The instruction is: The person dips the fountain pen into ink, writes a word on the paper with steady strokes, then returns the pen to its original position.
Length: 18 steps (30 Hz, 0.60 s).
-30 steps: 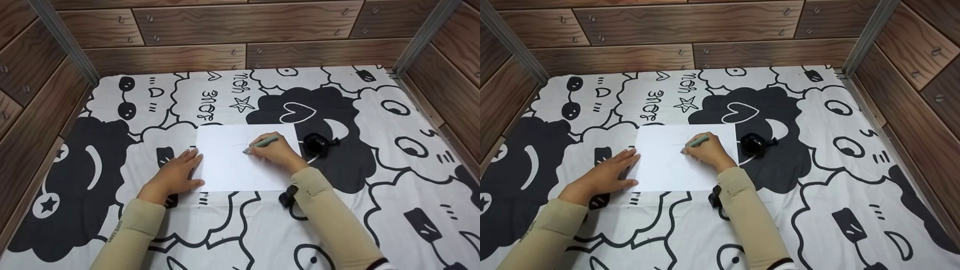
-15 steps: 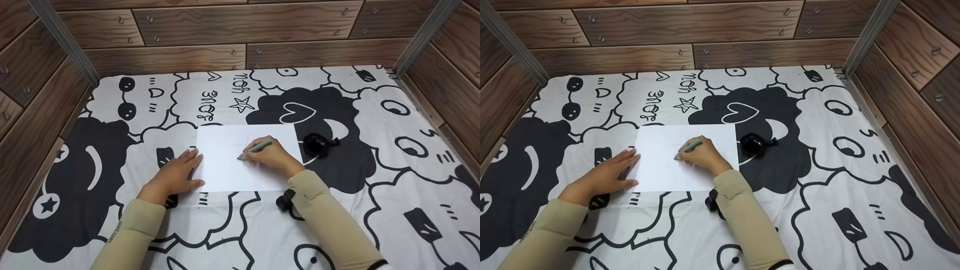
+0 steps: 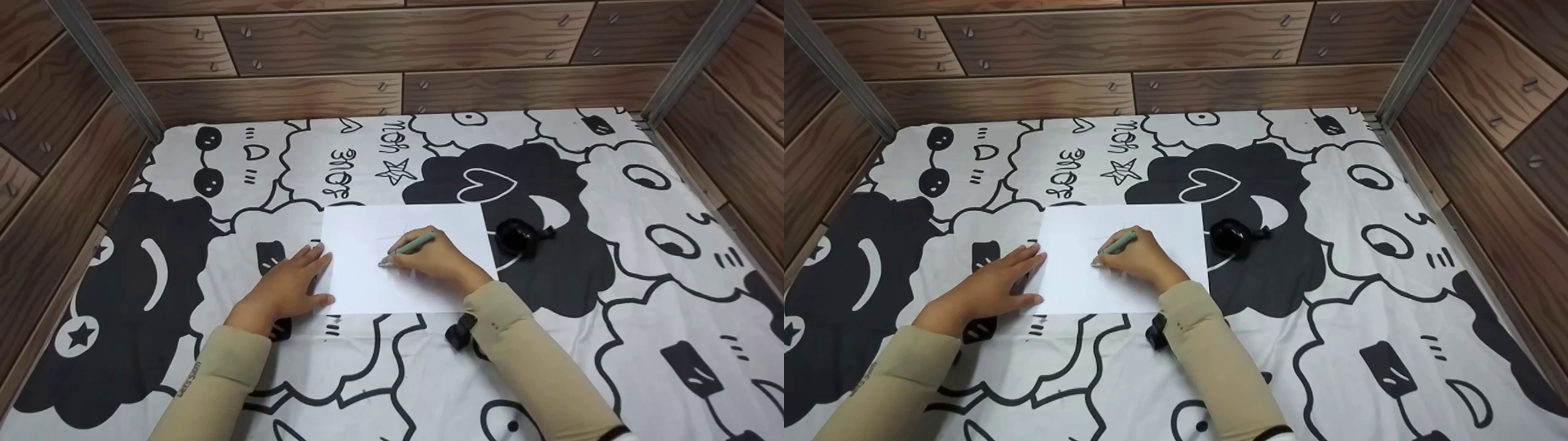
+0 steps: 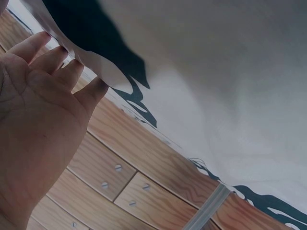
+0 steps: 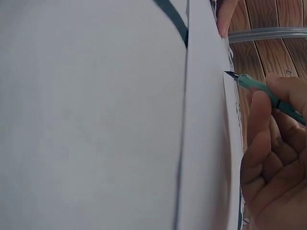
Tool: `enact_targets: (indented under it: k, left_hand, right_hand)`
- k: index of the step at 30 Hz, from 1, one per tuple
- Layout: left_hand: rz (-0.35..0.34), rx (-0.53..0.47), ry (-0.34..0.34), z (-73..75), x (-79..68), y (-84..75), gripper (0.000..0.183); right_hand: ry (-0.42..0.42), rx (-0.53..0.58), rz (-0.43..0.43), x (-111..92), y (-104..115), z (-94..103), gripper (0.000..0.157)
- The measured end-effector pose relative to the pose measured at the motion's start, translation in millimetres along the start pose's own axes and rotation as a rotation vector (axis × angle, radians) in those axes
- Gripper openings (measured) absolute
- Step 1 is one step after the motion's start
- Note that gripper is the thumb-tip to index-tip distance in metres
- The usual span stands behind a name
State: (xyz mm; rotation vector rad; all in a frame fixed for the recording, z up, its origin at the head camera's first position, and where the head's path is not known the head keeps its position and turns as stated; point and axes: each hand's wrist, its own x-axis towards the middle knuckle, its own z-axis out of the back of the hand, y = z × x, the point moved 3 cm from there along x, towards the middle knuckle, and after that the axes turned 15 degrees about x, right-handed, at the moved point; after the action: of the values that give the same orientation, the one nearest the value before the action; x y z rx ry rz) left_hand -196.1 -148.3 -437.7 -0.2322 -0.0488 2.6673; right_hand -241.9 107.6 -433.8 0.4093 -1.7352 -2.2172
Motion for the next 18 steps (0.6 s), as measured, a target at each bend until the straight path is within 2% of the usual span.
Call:
enact_targets:
  k: [9,18]
  left_hand:
    - [0.007,0.000,0.002,0.0,0.1,0.2,0.076]
    - [-0.001,-0.017,0.002,-0.8,-1.0,-0.8,0.076]
  right_hand:
    - [-0.012,0.048,0.031,0.8,1.6,0.2,0.007]
    - [-0.050,0.087,0.030,3.2,-3.1,10.3,0.009]
